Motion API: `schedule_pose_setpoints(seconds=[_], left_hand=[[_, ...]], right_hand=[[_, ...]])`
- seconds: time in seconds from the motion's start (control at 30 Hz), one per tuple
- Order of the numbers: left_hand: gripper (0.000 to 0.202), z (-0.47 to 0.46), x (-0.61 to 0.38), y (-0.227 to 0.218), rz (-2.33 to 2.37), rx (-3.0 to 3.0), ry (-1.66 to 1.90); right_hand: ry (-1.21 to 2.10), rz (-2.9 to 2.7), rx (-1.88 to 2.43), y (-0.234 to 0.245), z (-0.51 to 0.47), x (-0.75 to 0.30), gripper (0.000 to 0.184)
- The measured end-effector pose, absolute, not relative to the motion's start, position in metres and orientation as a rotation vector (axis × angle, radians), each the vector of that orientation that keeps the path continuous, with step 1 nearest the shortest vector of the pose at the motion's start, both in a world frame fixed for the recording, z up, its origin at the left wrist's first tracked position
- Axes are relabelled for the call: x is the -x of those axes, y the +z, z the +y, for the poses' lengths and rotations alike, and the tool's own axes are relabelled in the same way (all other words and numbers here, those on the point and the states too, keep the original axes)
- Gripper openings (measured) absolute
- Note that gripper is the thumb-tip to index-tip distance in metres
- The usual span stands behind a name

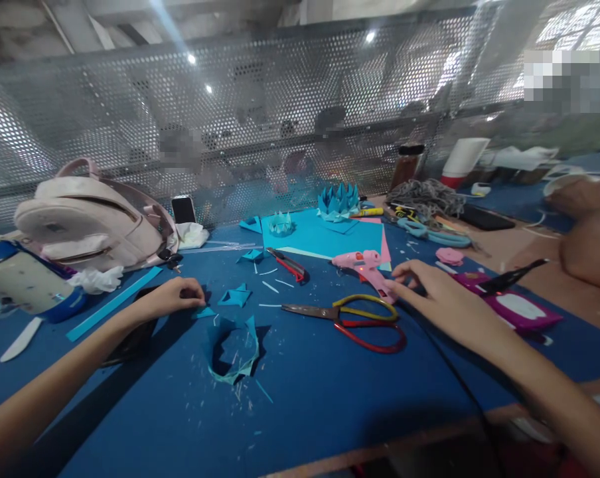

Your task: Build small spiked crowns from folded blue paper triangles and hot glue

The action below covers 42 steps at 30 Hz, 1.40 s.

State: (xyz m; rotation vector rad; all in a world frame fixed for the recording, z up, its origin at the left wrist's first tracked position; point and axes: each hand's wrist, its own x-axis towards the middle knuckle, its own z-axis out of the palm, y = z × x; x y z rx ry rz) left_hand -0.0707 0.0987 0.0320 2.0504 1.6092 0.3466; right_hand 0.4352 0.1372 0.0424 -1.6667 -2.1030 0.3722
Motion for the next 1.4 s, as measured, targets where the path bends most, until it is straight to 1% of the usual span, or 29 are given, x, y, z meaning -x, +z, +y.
schedule_pose_setpoints(seconds=[0.07, 0.13, 0.27, 0.33, 0.43, 0.57, 0.8, 0.93, 1.03, 1.2, 1.3, 1.4], left_hand=[[0.032, 0.097, 0.073, 0.033, 1.607, -2.059, 0.333], [0.033, 0.095, 0.074, 0.035, 1.588, -2.066, 0.318], [0.03, 0.09, 0.074, 0.039, 1.551, -2.071, 0.307], [0.026, 0.089, 0.072, 0.04, 1.541, -2.072, 0.314], [0.022, 0.087, 0.07, 0.04, 1.521, -2.073, 0.326], [0.025, 0.086, 0.069, 0.04, 1.504, -2.068, 0.338], [0.027, 0.084, 0.072, 0.035, 1.555, -2.011, 0.386], [0.038, 0.083, 0.073, 0.032, 1.589, -1.964, 0.439], [0.044, 0.083, 0.073, 0.032, 1.58, -1.943, 0.463], [0.032, 0.084, 0.072, 0.035, 1.537, -1.877, 0.498], [0.03, 0.084, 0.071, 0.035, 1.494, -1.778, 0.545], [0.033, 0.083, 0.071, 0.034, 1.427, -1.637, 0.606]], right_hand=[[0.5, -2.114, 1.647, 0.039, 0.144, -0.43, 0.048], [0.543, -2.145, 1.638, 0.036, 0.149, -0.424, 0.05], [0.46, -2.186, 1.604, 0.035, 0.157, -0.413, 0.043], [0.475, -2.189, 1.582, 0.035, 0.159, -0.41, 0.04], [0.596, -2.182, 1.548, 0.037, 0.159, -0.408, 0.039], [0.757, -2.1, 1.482, 0.043, 0.155, -0.402, 0.043], [0.689, -1.986, 1.425, 0.063, 0.149, -0.381, 0.046], [0.703, -1.939, 1.36, 0.078, 0.142, -0.356, 0.053], [0.802, -1.933, 1.252, 0.086, 0.138, -0.334, 0.052], [1.009, -1.908, 1.064, 0.089, 0.137, -0.298, 0.05], [1.106, -1.89, 1.03, 0.081, 0.141, -0.277, 0.049], [1.217, -1.847, 0.973, 0.064, 0.145, -0.263, 0.048]])
